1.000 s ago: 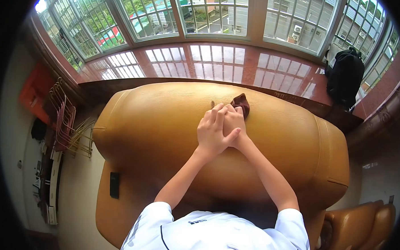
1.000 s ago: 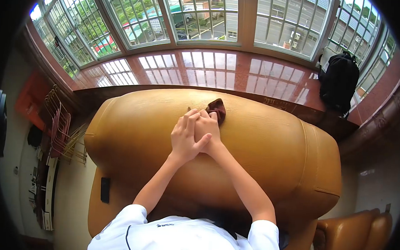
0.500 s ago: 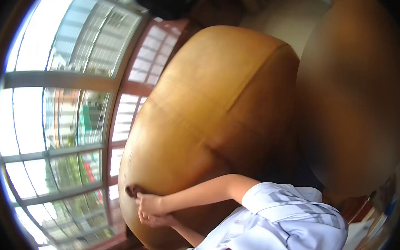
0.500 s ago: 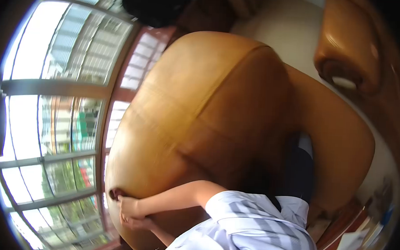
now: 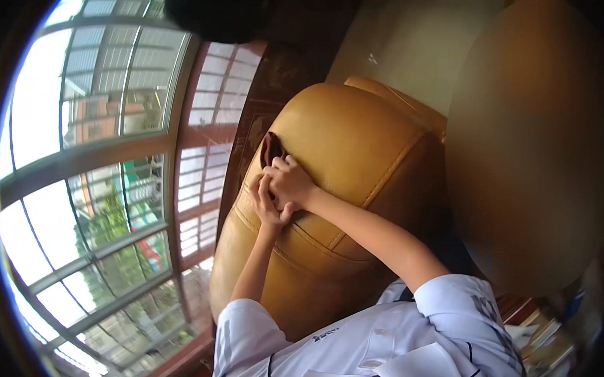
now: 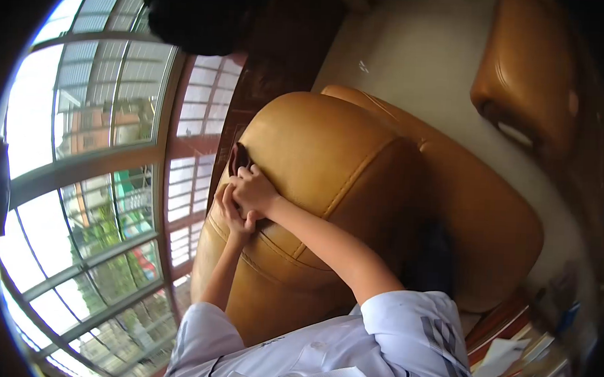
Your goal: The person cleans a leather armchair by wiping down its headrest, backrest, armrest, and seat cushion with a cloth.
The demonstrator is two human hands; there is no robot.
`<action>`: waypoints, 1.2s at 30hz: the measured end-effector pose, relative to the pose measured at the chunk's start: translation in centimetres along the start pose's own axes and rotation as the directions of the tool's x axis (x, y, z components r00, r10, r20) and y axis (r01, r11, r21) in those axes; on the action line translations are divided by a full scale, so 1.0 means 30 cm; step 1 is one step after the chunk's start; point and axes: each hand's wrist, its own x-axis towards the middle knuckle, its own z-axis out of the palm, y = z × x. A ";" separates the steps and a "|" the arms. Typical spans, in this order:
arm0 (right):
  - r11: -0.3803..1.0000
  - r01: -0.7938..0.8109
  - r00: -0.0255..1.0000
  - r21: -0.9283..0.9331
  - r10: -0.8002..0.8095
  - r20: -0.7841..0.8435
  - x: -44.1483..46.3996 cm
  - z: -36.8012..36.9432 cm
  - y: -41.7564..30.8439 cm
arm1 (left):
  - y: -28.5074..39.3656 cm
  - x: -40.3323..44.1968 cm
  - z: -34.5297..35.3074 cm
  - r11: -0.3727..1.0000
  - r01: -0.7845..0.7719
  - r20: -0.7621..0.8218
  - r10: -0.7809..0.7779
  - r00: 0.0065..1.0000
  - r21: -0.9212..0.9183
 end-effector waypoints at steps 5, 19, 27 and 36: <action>0.998 -0.054 0.997 -0.017 0.055 0.055 0.015 0.047 -0.006 | -0.012 0.014 -0.049 0.999 -0.044 -0.054 0.044 0.998 0.015; 0.987 0.132 0.990 0.090 -0.135 0.029 -0.426 0.013 -0.580 | 0.318 -0.655 -0.393 0.988 0.084 -0.242 -0.051 0.969 0.127; 0.749 0.592 0.806 -0.297 -0.558 0.200 -0.794 0.485 -1.473 | 0.199 -2.001 -0.864 0.362 0.769 -0.594 -0.491 0.637 0.527; 0.636 0.683 0.717 -0.358 -0.493 0.492 -0.837 0.529 -1.671 | 0.729 -2.979 -0.368 -0.736 0.562 0.024 -0.614 -0.789 -0.377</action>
